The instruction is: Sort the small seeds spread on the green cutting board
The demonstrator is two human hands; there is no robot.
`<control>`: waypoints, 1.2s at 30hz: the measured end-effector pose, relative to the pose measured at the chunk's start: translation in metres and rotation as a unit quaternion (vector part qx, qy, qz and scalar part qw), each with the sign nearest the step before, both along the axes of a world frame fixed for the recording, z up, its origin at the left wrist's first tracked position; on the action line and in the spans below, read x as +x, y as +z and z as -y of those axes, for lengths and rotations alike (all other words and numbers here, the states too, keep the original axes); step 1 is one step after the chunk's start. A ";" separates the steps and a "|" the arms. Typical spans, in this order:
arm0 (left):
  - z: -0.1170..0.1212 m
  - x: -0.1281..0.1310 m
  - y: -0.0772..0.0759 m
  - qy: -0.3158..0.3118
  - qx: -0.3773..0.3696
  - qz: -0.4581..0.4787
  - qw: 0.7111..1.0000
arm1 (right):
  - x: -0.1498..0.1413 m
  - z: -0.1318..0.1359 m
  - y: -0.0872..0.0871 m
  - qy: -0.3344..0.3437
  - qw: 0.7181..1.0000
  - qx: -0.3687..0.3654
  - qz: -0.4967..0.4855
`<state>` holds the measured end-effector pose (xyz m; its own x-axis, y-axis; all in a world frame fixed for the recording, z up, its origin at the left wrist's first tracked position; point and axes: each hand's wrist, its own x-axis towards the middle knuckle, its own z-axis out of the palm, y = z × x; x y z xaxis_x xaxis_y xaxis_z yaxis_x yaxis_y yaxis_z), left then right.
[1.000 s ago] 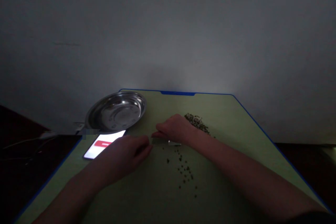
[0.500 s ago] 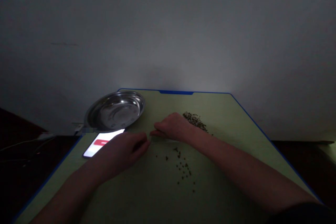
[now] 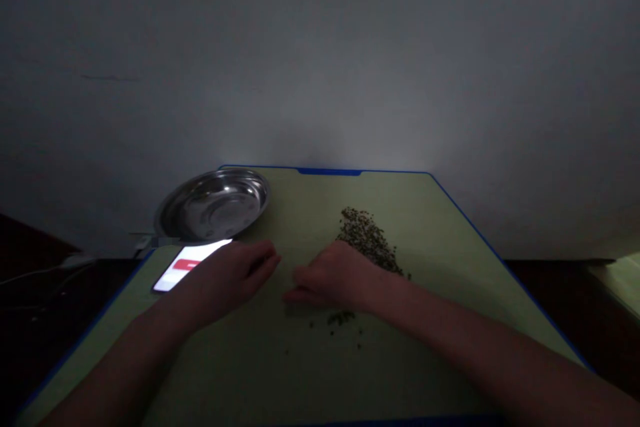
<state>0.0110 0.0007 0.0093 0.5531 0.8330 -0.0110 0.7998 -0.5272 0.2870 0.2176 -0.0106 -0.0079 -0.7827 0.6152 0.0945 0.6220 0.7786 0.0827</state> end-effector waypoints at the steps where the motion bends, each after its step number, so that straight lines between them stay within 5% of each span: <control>1: 0.000 0.000 0.000 -0.002 0.001 0.001 1.000 | 0.005 0.001 0.002 -0.026 1.000 0.001 -0.009; 6: -0.001 0.000 0.001 -0.004 0.007 -0.003 1.000 | 0.037 0.008 0.007 -0.164 0.986 0.016 -0.024; 12: -0.002 0.001 0.001 -0.014 0.006 -0.002 1.000 | 0.060 0.017 -0.004 -0.214 0.977 0.021 -0.014; 36: -0.002 0.002 -0.002 -0.015 0.014 0.027 0.999 | 0.005 0.063 -0.020 -0.144 0.988 -0.042 -0.042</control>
